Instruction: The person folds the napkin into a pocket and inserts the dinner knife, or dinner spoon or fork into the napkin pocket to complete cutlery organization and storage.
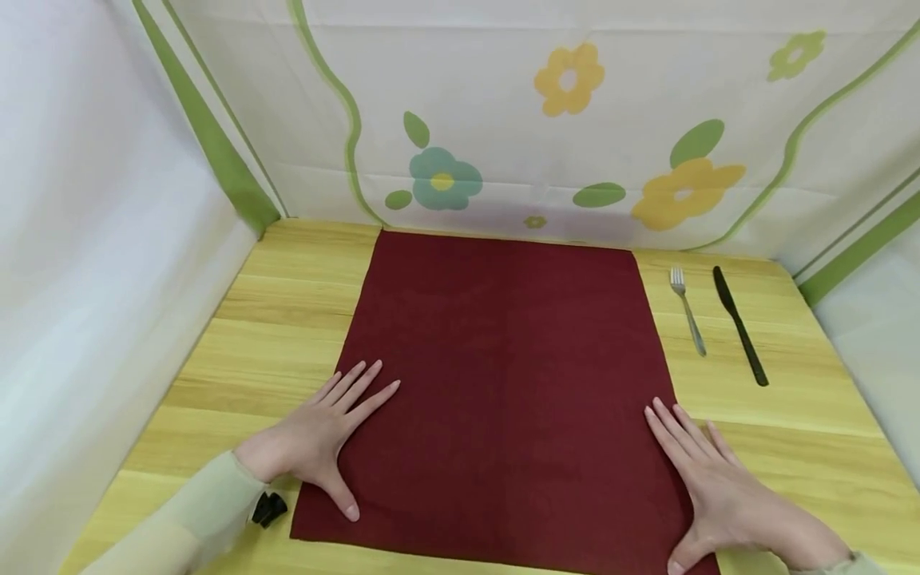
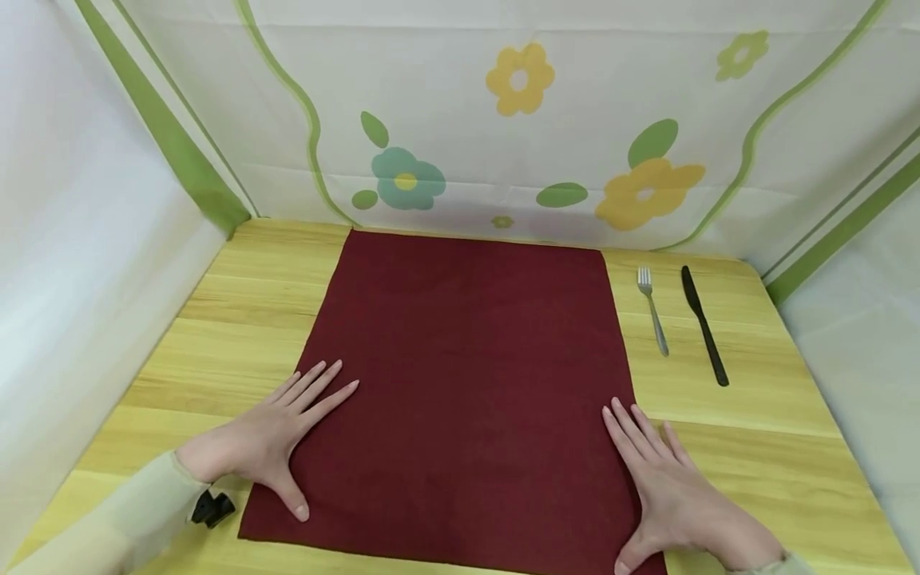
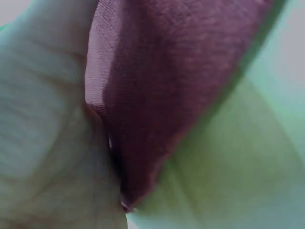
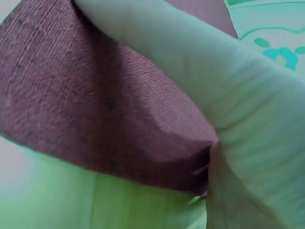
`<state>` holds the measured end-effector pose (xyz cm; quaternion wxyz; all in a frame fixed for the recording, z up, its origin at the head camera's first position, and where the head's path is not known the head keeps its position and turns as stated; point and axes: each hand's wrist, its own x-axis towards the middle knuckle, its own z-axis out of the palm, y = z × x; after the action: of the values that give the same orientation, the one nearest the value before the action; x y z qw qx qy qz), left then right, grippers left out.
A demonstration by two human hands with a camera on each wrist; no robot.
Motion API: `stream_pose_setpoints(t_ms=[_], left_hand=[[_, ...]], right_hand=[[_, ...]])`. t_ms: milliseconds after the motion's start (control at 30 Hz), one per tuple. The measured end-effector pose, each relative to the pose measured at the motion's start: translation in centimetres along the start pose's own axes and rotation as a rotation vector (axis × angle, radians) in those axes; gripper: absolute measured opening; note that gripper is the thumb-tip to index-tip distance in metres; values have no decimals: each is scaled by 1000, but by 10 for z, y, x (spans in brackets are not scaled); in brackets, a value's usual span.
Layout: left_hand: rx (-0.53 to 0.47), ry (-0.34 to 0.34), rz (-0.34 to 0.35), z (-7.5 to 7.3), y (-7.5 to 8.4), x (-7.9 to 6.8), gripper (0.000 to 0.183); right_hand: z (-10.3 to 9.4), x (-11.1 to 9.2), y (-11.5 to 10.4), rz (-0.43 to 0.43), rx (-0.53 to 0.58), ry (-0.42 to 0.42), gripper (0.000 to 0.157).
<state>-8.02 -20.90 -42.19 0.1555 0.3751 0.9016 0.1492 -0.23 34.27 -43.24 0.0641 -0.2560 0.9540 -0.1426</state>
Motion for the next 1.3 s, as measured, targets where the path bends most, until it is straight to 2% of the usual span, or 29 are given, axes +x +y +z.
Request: stream_pose_setpoints(t_ms=[100, 167, 233, 333, 467, 533, 633, 767, 900, 1100, 1200, 1300], left_hand=[[-84, 6, 9, -6, -2, 2, 148], [-149, 28, -16, -17, -2, 8, 132], [-209, 80, -45, -34, -5, 17, 111], [-260, 176, -107, -68, -12, 38, 87], [-355, 282, -200, -112, -32, 70, 78], [-393, 334, -249, -127, -46, 87, 76], [-459, 409, -308, -140, -68, 111, 75], [-557, 489, -374, -138, -97, 140, 74], [-670, 594, -428, -121, -122, 162, 68], [-824, 742, -570, -95, -148, 174, 67], [-842, 804, -614, -88, -153, 179, 67], [-826, 827, -619, -85, -154, 186, 66]], right_hand=[[-2, 4, -2, 1, 56, 39, 171], [-7, 10, -1, 15, 150, 94, 165], [-19, 20, 3, 57, 250, 153, 155], [-48, 41, 15, 177, 342, 216, 139], [-86, 74, 37, 328, 404, 266, 112], [-98, 91, 49, 367, 427, 308, 100], [-108, 114, 67, 412, 456, 365, 86], [-118, 139, 86, 474, 493, 410, 83], [-126, 165, 96, 529, 548, 423, 90], [-124, 206, 104, 547, 661, 442, 93], [-114, 220, 110, 559, 669, 440, 92], [-103, 229, 116, 573, 644, 452, 86]])
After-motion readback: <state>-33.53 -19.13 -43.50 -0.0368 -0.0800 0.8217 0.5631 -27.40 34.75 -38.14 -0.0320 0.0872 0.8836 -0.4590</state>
